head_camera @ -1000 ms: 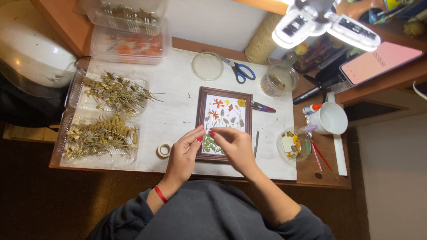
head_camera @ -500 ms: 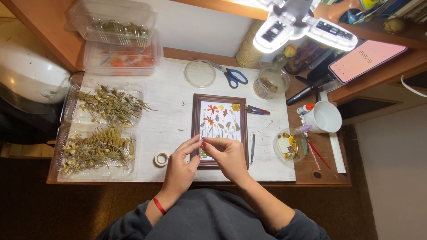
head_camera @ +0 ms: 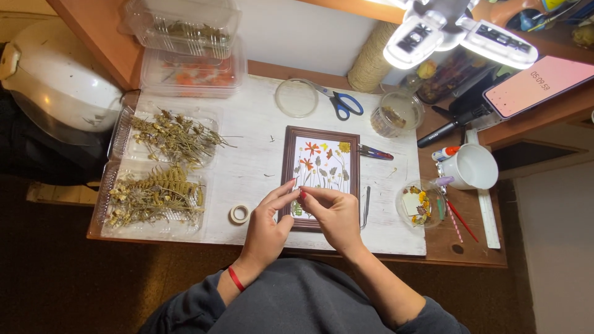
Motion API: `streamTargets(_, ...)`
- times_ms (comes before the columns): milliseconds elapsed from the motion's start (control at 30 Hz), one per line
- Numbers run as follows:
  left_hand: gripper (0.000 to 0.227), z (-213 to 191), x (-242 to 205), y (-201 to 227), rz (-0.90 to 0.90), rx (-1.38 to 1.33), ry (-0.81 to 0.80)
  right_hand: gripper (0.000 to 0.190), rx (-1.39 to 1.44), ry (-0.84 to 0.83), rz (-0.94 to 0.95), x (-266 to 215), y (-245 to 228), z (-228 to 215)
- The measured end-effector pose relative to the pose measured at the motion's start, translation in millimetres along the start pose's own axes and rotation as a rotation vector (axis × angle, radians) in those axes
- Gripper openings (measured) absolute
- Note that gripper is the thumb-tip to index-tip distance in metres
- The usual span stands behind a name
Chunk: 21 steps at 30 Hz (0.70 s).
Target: Arranging and gluing dried flowers and plants into a picture frame to create botanical art.
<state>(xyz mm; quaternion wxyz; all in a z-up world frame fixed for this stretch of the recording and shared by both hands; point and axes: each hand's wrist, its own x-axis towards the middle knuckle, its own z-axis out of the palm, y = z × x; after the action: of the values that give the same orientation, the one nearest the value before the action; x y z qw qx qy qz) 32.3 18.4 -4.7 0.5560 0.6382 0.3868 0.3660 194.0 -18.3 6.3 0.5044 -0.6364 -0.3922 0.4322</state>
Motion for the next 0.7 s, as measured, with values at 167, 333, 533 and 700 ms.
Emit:
streamTargets(167,0.052,0.6,-2.4,-3.4,0.012,0.002,0.009,0.025,-0.015,0.03,0.012,-3.7,-2.4,3.5)
streamTargets(333,0.055,-1.2,-4.8,0.9,0.028,0.009,0.001,0.025,-0.039,0.036,0.013,-3.2,-1.0,1.8)
streamTargets(533,0.057,-2.4,-7.3,7.1,0.059,0.021,0.007,0.024,-0.001,0.018,-0.015,-2.5,5.9,-0.3)
streamTargets(700,0.053,-4.0,-6.4,5.5,0.026,0.029,0.01,0.031,0.104,-0.014,0.024,-3.1,-6.9,0.3)
